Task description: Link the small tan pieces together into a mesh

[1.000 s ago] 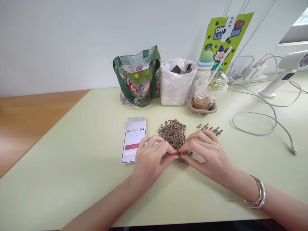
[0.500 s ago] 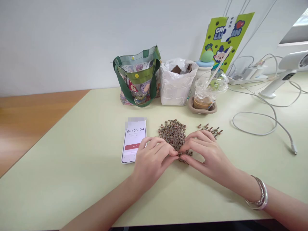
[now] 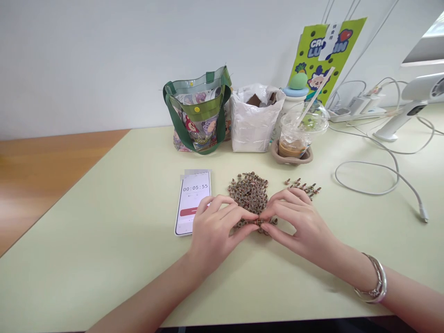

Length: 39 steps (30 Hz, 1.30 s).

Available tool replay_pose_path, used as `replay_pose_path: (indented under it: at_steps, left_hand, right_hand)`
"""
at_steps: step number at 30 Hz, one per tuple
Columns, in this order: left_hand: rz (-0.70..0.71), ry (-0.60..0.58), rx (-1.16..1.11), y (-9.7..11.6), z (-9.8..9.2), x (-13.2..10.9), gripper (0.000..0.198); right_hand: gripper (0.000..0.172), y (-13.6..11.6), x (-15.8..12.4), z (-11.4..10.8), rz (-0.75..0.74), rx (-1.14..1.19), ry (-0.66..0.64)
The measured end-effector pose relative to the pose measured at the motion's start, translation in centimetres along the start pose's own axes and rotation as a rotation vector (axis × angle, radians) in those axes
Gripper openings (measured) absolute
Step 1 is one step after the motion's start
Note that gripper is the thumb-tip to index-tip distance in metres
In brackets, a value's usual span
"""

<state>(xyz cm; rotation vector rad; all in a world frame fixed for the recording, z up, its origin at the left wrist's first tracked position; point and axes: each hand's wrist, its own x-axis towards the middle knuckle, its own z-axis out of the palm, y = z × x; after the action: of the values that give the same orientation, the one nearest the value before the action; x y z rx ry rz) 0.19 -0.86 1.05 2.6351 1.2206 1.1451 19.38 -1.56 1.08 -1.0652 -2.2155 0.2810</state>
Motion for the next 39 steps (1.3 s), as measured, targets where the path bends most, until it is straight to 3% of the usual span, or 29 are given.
replay_pose_path:
  at_steps: [16,21,28,39]
  left_hand:
    - [-0.071,-0.042,-0.013,-0.3,-0.1,0.0,0.009]
    - [-0.073,0.011,0.005,-0.2,-0.2,0.2,0.009]
    - [-0.045,0.083,0.003,-0.2,-0.3,0.3,0.008]
    - [0.063,0.108,-0.022,-0.1,-0.2,0.2,0.009]
  right_hand:
    - [0.004,0.4,0.0,0.3,-0.046,-0.115,0.084]
    - [0.004,0.7,0.0,0.0,-0.002,-0.126,0.101]
    - [0.005,1.2,-0.1,-0.2,0.078,0.001,0.024]
    - [0.008,0.5,-0.2,0.1,0.081,0.171,-0.09]
